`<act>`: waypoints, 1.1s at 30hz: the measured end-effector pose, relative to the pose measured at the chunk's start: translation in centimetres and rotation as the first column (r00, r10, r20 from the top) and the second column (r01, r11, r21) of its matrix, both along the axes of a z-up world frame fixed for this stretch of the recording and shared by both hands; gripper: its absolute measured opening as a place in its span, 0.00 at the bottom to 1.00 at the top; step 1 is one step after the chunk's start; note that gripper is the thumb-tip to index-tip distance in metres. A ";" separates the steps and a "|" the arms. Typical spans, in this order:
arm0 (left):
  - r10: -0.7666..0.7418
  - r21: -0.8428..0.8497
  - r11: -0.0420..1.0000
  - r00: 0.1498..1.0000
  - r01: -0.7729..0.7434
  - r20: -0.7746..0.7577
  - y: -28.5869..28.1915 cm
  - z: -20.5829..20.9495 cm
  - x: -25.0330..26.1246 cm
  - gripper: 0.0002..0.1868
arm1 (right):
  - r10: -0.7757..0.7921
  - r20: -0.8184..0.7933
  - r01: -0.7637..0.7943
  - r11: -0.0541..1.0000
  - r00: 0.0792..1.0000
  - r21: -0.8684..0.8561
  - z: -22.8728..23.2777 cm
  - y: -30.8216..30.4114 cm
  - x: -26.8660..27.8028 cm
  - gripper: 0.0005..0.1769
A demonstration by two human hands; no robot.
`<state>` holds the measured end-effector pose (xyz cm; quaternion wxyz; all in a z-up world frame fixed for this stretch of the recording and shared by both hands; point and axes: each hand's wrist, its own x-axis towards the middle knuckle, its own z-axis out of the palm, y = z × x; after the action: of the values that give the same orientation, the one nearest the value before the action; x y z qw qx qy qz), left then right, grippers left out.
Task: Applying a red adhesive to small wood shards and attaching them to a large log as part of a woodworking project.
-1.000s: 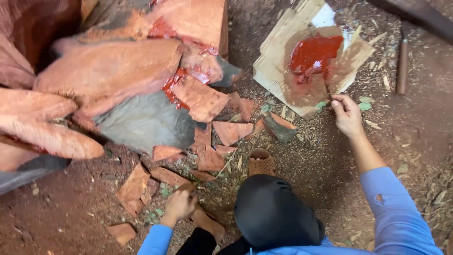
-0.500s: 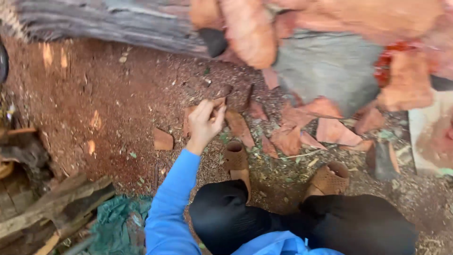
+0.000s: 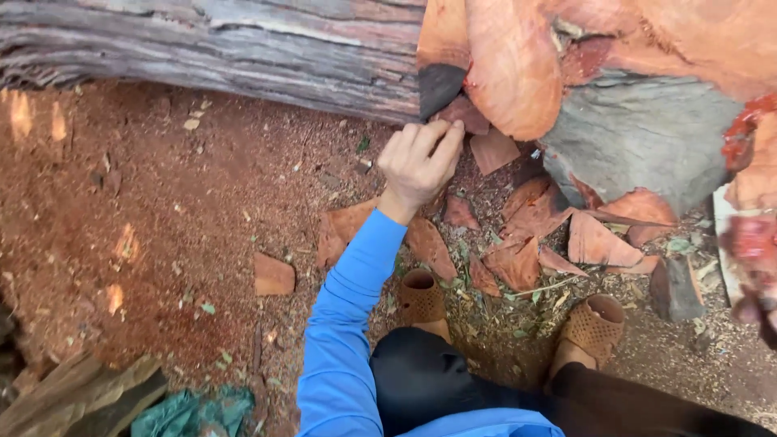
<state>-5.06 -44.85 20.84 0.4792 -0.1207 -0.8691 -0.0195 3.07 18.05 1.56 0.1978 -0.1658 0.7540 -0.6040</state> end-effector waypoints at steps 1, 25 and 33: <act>-0.067 -0.044 0.997 0.998 0.066 -0.020 -0.1 0.3 -0.3 0.01 | 0.005 -0.004 -0.005 1.000 1.000 -0.002 1.8 -3.3 -0.3 0.18; -0.225 0.592 0.806 0.935 0.020 0.275 3.5 -12.4 17.0 0.13 | 0.130 -0.016 -0.101 0.835 0.991 0.540 30.0 -42.4 -11.2 0.07; -0.293 0.683 0.730 0.909 0.012 0.296 3.8 -12.0 17.6 0.11 | 0.218 -0.115 -0.074 0.704 0.969 0.706 31.4 -42.4 -10.9 0.04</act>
<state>12.58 -41.08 8.80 0.3070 -0.0075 -0.8671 -0.3923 -7.81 -24.32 32.93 0.2201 -0.1953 0.9253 -0.2394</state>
